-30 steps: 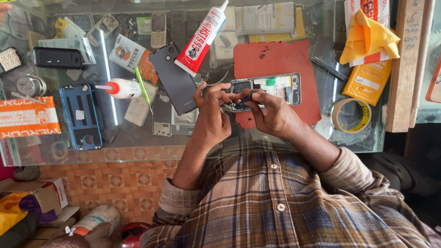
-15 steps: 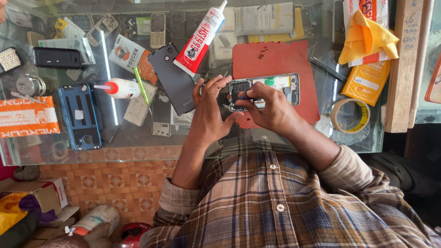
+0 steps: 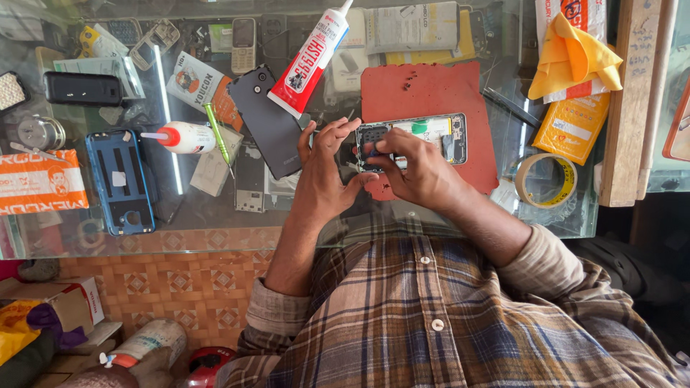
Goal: The person repairs a disassembled smartphone on a red mat, using a screwdriver to unscrew and adjust internal components, applying adhesive from a tube, and prying at the phone's internals. They reposition the phone and continue working on its internal parts with the screwdriver throughout the episode.
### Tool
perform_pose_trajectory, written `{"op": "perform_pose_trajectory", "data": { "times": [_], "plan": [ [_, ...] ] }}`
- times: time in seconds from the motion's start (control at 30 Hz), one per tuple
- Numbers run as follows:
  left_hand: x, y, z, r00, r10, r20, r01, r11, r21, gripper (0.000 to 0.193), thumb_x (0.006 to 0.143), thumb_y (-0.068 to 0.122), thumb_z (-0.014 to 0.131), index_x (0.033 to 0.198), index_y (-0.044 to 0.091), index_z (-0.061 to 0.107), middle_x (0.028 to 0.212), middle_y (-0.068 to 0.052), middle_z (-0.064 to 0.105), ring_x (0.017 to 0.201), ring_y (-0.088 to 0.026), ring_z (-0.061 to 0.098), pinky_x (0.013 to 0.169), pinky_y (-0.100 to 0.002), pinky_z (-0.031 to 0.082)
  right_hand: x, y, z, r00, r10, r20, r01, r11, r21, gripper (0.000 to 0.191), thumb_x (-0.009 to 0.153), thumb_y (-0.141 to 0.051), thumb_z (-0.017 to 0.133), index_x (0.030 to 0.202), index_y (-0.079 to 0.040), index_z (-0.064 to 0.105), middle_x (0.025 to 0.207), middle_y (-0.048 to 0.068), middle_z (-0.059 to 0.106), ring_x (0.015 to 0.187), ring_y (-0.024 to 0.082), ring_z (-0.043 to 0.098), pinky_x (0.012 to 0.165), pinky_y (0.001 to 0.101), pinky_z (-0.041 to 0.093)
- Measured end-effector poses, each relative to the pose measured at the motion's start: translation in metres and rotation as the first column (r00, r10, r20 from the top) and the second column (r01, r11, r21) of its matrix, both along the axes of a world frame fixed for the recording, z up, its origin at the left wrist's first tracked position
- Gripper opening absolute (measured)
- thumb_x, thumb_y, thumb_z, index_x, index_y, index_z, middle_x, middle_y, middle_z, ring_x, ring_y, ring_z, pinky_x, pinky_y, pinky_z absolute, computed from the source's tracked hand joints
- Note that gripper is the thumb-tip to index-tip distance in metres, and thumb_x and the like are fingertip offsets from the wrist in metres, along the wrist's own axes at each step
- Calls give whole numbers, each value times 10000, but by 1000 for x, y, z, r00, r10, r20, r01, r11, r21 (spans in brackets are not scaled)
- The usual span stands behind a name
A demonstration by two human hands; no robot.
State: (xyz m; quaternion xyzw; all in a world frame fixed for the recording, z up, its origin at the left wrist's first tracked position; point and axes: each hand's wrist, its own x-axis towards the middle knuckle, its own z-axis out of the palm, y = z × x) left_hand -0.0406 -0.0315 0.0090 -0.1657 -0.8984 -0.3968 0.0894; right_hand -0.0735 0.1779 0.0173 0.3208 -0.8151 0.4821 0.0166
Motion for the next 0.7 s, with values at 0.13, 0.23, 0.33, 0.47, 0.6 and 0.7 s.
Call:
{"op": "perform_pose_trajectory", "data": {
  "times": [0.13,0.23,0.33,0.47,0.6,0.7],
  "plan": [
    [0,-1,-2,1000,-4,13,4,1000,3,828,853,475,824,1420,68,378,1498,-56,576,1453,-248,483,1287,-539,192,-4,2,2,969,43,-242,-74,990,-121,641,855,-47,858,1292,-92,392,1089,208,678,993,352,696,774,446,582],
    [1,-1,-3,1000,-3,4,3,1000,12,805,848,461,837,1390,81,379,1499,-57,579,1456,-245,482,1289,-538,191,-4,1,2,997,58,-55,-67,982,-176,524,975,98,729,1339,-99,407,1119,150,739,1037,275,774,758,361,638],
    [2,0,-4,1000,0,14,0,1000,3,739,883,404,823,1390,95,383,1522,-48,586,1480,-235,490,1308,-532,196,-2,0,4,991,-59,-117,75,987,140,585,828,-71,963,1147,-168,482,828,122,667,798,298,677,642,428,540],
    [0,0,-4,1000,-5,-17,6,1000,27,810,828,444,851,1375,81,376,1487,-64,582,1441,-250,489,1279,-544,194,-4,-3,11,992,61,-108,-68,996,-61,489,874,48,779,1224,-78,463,1002,162,692,938,305,709,739,400,582],
    [1,-1,-2,1000,-4,-6,4,1000,18,806,837,414,868,1385,84,379,1491,-58,587,1443,-250,493,1285,-541,202,-5,-5,15,984,7,-175,-23,996,-88,472,811,-57,842,1131,-38,495,990,203,653,893,342,667,707,434,546],
    [0,0,-3,1000,-5,-22,5,1000,28,801,845,404,874,1379,87,367,1502,-58,580,1452,-249,490,1295,-540,200,-4,-3,10,999,16,-33,-21,987,-158,413,911,12,777,1202,-27,486,1079,159,695,999,306,737,765,381,595]
  ]
}}
